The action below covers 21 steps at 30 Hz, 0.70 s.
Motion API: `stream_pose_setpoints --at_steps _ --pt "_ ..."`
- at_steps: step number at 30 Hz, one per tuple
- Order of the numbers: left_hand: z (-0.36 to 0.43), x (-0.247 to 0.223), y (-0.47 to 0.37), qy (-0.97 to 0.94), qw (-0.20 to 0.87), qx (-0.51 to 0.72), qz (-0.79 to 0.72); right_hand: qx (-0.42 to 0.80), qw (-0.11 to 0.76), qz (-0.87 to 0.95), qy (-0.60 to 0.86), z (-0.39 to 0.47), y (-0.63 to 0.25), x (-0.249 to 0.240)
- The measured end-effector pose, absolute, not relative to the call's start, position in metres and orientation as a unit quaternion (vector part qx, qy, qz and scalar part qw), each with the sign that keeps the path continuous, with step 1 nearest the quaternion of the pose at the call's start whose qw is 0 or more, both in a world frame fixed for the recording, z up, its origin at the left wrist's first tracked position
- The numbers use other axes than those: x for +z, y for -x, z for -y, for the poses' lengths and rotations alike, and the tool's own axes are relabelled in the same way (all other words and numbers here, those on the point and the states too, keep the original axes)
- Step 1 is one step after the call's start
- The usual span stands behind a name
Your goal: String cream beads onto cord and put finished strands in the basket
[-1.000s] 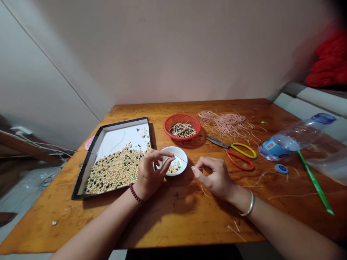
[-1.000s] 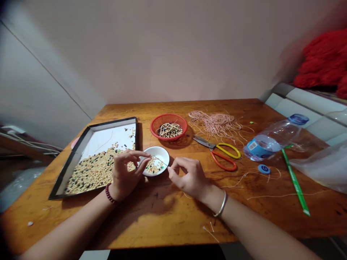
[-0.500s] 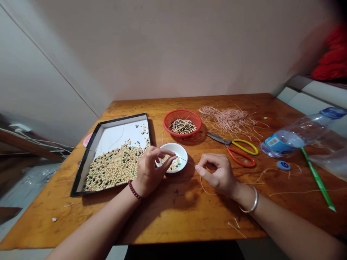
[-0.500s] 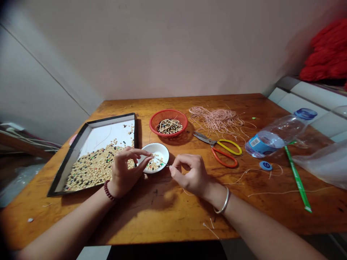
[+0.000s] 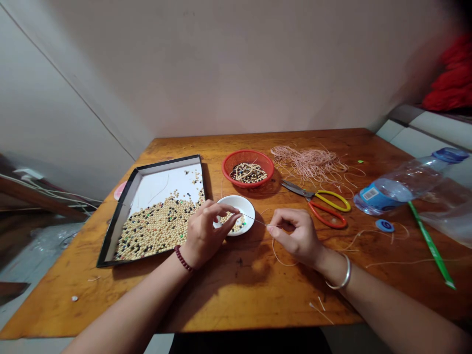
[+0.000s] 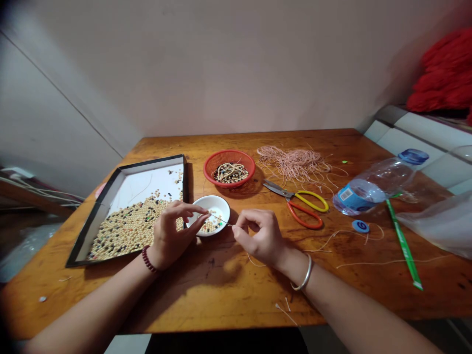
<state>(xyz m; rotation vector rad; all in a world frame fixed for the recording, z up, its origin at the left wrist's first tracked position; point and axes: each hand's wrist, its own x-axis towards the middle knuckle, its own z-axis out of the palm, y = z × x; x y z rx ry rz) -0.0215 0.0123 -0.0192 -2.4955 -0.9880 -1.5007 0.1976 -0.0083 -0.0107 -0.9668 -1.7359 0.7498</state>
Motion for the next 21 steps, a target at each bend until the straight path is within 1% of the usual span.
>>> stream_pose_setpoints --at_steps 15,21 --pt "-0.0122 -0.0188 0.0228 0.817 0.029 -0.476 0.325 0.318 0.473 0.712 0.410 0.0073 -0.1972 -0.0140" --pt "-0.0108 -0.0122 0.0237 0.848 0.036 -0.442 0.291 0.353 0.464 0.695 0.420 0.0071 -0.1975 -0.0132"
